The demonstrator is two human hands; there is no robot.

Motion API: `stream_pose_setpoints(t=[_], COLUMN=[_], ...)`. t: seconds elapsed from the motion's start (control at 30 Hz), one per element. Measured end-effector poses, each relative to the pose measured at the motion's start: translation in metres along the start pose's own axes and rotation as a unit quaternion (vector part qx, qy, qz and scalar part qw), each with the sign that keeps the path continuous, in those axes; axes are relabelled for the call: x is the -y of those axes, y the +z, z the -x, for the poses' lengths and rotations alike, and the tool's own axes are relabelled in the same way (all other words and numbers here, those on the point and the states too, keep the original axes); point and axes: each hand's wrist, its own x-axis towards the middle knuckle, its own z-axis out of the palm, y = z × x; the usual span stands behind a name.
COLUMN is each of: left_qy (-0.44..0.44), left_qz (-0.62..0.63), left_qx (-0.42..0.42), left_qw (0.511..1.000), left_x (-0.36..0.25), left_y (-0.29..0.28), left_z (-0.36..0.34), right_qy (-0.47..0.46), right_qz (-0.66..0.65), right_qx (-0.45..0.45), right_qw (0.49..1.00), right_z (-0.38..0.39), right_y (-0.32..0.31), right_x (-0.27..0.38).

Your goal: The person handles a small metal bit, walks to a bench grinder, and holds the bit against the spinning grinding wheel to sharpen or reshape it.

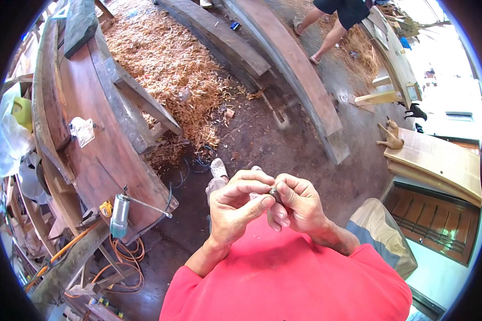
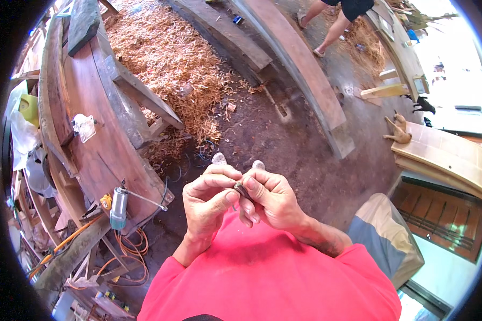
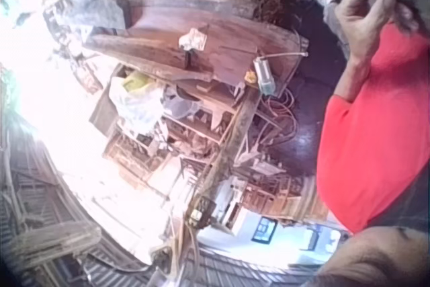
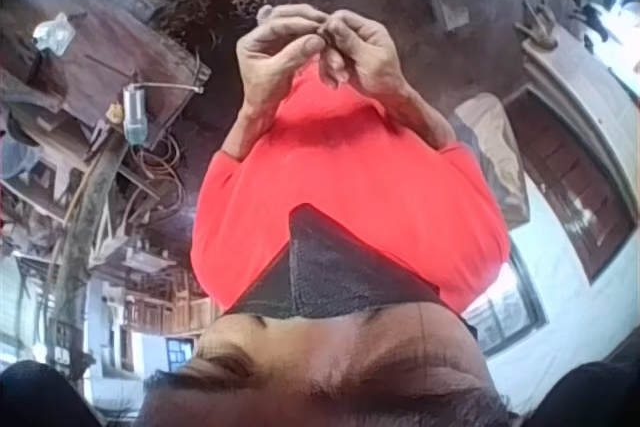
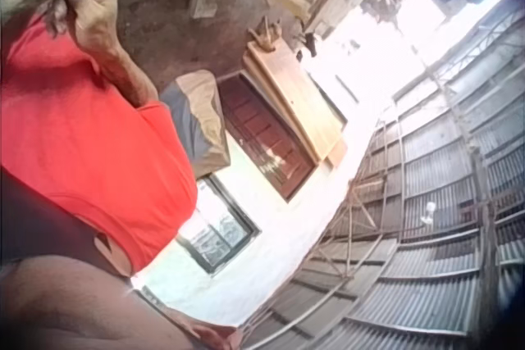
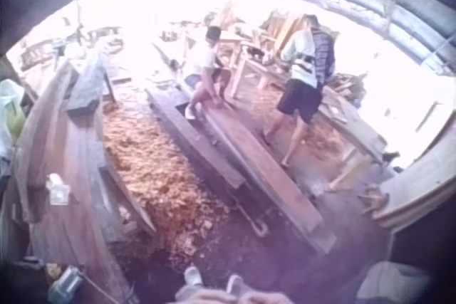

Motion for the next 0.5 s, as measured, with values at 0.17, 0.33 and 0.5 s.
stream_pose_setpoints(t=[0.17, 0.33, 0.5], left_qy=[-0.016, -0.038, 0.054], left_qz=[-0.004, -0.001, -0.153], left_qx=[-0.028, -0.039, -0.027], left_qw=[0.999, 0.999, 0.986], left_x=[0.002, 0.003, 0.015], left_y=[0.002, 0.005, 0.021], left_z=[0.002, 0.004, -0.002], right_qy=[0.017, 0.024, 0.011], right_qz=[-0.042, -0.075, -0.103], right_qx=[-0.046, -0.065, -0.076], right_qw=[0.998, 0.995, 0.992], right_z=[0.004, 0.01, 0.02], right_y=[0.008, 0.008, -0.005], right_x=[-0.005, -0.009, -0.003])
